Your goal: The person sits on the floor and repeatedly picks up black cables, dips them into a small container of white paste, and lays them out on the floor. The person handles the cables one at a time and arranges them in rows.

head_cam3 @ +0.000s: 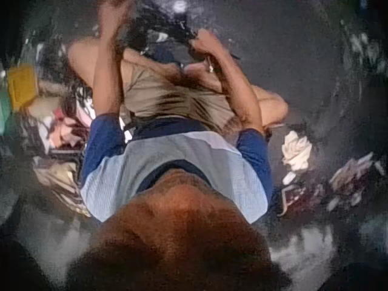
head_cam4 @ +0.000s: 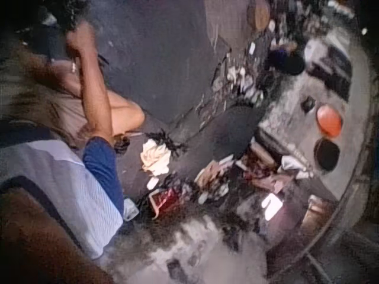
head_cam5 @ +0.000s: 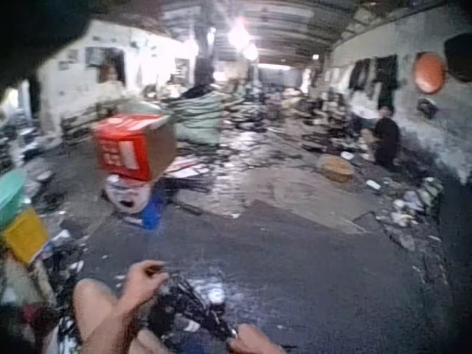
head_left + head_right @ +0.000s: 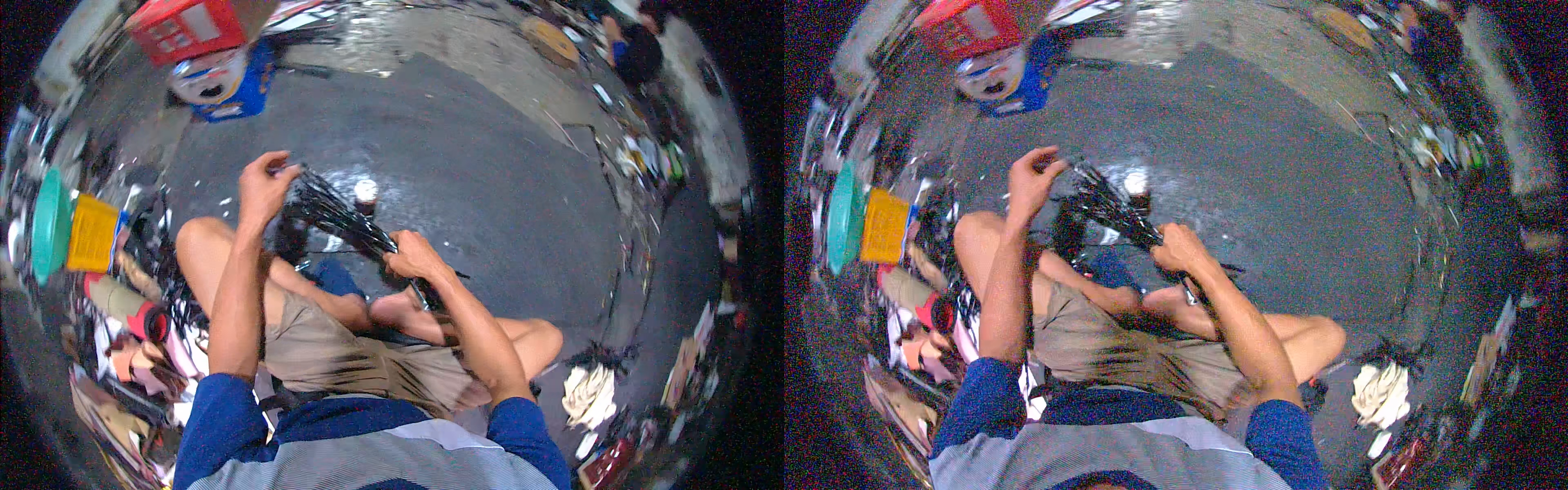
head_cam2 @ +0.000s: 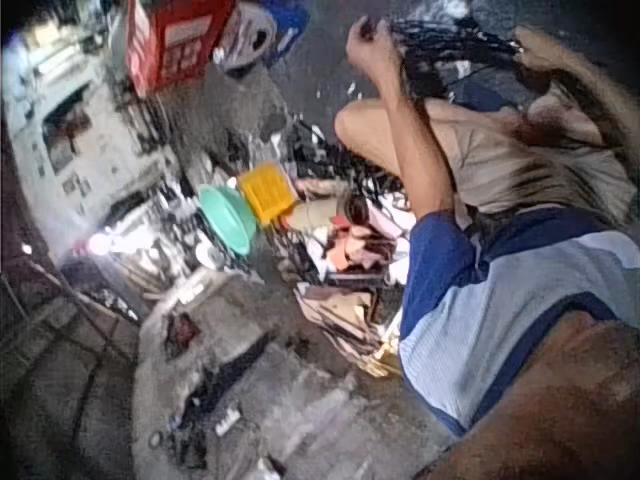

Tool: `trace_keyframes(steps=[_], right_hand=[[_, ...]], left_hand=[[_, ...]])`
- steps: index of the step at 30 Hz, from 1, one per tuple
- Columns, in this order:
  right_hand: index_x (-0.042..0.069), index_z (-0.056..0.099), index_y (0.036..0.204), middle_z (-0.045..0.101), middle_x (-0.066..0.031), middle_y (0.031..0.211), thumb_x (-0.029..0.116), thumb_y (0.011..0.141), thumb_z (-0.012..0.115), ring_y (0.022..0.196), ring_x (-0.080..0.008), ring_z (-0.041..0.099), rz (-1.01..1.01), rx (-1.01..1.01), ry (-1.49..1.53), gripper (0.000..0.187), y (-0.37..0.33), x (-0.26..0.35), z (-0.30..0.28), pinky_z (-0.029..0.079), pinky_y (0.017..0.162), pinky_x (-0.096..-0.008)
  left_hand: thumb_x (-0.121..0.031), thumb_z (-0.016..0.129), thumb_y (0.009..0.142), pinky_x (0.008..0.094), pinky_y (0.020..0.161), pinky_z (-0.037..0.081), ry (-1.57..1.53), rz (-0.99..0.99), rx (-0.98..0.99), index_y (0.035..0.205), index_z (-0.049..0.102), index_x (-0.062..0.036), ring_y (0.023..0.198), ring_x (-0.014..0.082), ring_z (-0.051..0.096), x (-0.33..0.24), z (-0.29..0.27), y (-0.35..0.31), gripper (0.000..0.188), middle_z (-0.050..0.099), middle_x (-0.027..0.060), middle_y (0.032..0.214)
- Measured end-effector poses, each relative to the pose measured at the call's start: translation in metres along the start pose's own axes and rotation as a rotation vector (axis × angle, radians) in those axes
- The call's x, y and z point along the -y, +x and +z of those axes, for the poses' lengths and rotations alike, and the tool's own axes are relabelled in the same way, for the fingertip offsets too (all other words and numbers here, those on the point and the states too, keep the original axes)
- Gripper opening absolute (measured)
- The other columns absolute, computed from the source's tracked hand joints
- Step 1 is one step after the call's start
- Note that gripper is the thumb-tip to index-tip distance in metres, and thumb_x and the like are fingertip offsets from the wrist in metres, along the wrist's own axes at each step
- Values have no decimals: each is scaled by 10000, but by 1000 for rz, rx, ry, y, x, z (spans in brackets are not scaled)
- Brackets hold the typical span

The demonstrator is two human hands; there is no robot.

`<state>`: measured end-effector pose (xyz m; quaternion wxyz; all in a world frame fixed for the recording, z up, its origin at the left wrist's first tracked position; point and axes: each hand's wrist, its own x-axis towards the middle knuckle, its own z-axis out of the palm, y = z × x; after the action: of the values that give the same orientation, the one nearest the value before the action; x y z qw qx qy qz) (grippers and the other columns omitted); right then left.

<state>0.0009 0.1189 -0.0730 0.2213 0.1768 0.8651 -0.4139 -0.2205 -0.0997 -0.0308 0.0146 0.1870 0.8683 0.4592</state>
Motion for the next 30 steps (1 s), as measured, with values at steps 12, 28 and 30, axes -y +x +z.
trace_keyframes(steps=[12,28,30], right_hand=[[13,681,928,701,-42,782,124,910,753,644,-84,641,315,-481,1008,134,-353,-61,-136,513,554,-224],[-80,742,962,749,-232,991,510,782,784,880,-352,725,1490,-1741,-46,618,-543,-337,-181,540,816,-426],[5,764,984,762,-163,1011,450,792,766,874,-330,724,1240,-1575,85,486,-507,-355,-140,541,792,-422]], left_hand=[[-79,741,900,308,884,514,-80,26,350,1245,668,25,972,180,640,38,6,-8,368,698,105,1073],[-72,746,877,332,860,525,285,287,468,1332,613,-27,1060,212,629,6,-25,-11,476,615,98,1351],[-123,728,898,363,929,511,264,278,442,1361,587,-31,1103,229,619,-14,-46,-9,492,593,103,1381]])
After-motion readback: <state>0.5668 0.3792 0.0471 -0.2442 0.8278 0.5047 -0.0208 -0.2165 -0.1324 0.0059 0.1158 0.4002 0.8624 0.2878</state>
